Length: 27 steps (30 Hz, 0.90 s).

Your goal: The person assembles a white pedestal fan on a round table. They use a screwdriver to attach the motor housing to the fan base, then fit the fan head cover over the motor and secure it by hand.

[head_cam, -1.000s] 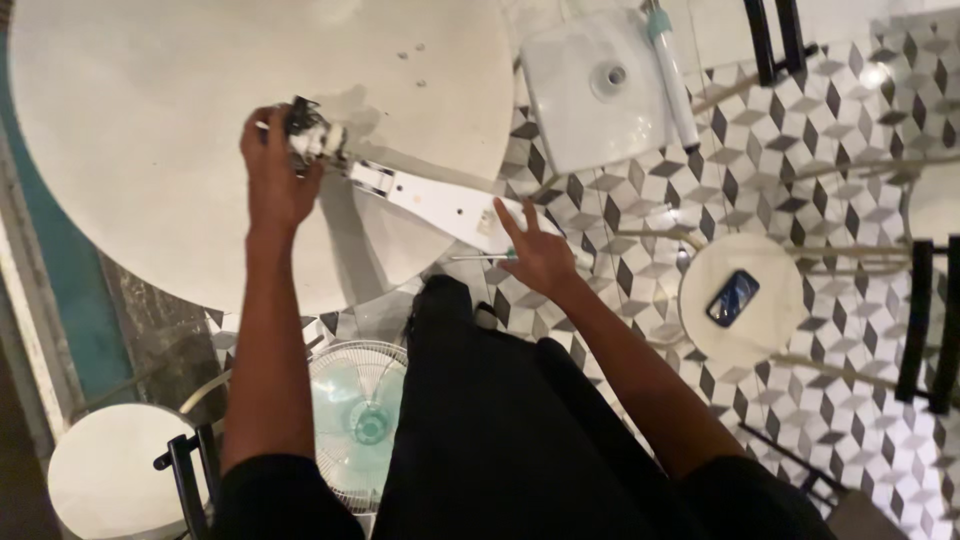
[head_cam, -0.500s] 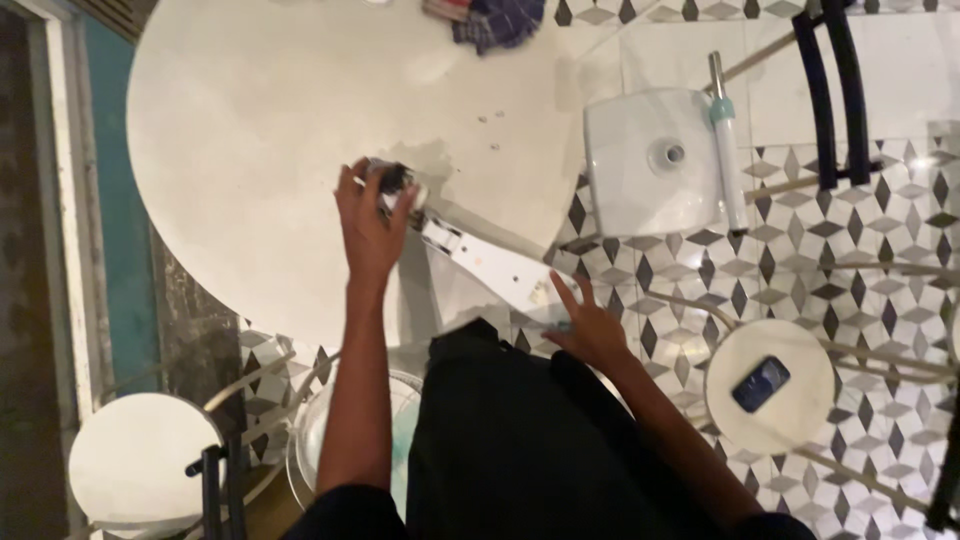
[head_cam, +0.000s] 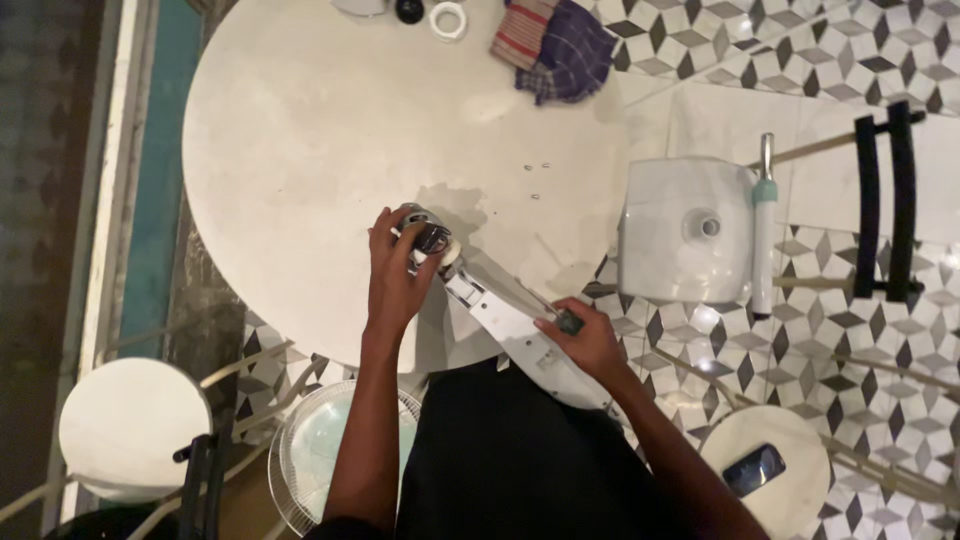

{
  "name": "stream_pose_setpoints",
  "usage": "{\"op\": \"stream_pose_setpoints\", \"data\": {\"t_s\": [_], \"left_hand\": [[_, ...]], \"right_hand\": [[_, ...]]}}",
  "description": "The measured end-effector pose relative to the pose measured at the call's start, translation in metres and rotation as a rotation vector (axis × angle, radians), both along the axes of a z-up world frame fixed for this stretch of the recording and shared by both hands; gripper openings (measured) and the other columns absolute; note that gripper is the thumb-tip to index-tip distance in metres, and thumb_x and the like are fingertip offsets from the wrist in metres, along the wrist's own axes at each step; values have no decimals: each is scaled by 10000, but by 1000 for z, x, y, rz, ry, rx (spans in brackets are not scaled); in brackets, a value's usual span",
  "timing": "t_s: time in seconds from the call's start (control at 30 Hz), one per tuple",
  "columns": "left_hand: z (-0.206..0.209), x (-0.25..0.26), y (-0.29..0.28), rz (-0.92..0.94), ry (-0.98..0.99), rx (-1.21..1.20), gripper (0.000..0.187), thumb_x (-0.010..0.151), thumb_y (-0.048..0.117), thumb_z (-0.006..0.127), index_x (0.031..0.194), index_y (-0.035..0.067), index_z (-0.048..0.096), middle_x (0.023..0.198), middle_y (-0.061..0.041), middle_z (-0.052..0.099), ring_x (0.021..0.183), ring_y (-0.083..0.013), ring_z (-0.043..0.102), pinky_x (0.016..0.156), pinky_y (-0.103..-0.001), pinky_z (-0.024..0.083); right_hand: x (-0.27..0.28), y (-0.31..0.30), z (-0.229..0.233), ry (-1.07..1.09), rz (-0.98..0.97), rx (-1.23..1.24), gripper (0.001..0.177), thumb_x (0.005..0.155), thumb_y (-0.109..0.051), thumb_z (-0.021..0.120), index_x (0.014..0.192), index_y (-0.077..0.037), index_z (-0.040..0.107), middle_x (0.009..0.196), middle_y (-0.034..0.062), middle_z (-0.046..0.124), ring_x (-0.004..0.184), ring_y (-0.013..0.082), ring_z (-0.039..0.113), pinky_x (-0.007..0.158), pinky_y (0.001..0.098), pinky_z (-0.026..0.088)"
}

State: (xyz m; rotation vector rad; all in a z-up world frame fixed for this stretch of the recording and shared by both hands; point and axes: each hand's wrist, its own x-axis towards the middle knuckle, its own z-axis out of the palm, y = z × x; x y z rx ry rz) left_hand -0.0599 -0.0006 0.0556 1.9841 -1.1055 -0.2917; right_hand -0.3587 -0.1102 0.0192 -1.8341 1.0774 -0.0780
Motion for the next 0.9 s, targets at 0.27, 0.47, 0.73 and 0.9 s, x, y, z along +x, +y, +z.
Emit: {"op": "stream_pose_setpoints", "data": {"t_s": [0.27, 0.47, 0.73, 0.9], "left_hand": [[13, 20, 17, -124, 109, 46, 458, 878, 107, 795, 1313, 70, 655, 1527, -143, 480, 1466, -409, 388, 1087, -438, 462], [6, 20, 21, -132, 90, 43, 478, 870, 75, 768, 1334, 102, 658, 1522, -144, 471, 1464, -406, 379, 1121, -460, 436], [-1, 19, 18, -128, 58, 6, 466, 887, 61, 759, 1341, 104, 659, 1509, -156, 480, 1447, -414, 395, 1149, -473, 413], [0, 18, 26, -137, 90, -42, 461, 889, 55, 748, 1338, 104, 656, 1512, -163, 474, 1452, -405, 401, 1137, -457, 431]], "right_hand": [[62, -40, 73, -292, 307, -170, 382, 977, -166, 662, 1311, -22, 545, 1010, 139, 673, 867, 219, 676, 763, 346, 547], [83, -43, 157, -38, 375, -459, 318, 909, -310, 722, 1178, -143, 751, 921, 98, 764, 674, 247, 725, 633, 367, 571], [110, -40, 198, 101, 508, -655, 277, 908, -374, 718, 1091, -182, 798, 746, 62, 732, 599, 276, 687, 520, 403, 514], [124, -37, 196, 145, 589, -728, 302, 884, -388, 725, 1079, -170, 800, 751, 77, 734, 565, 290, 675, 497, 416, 510]]}}
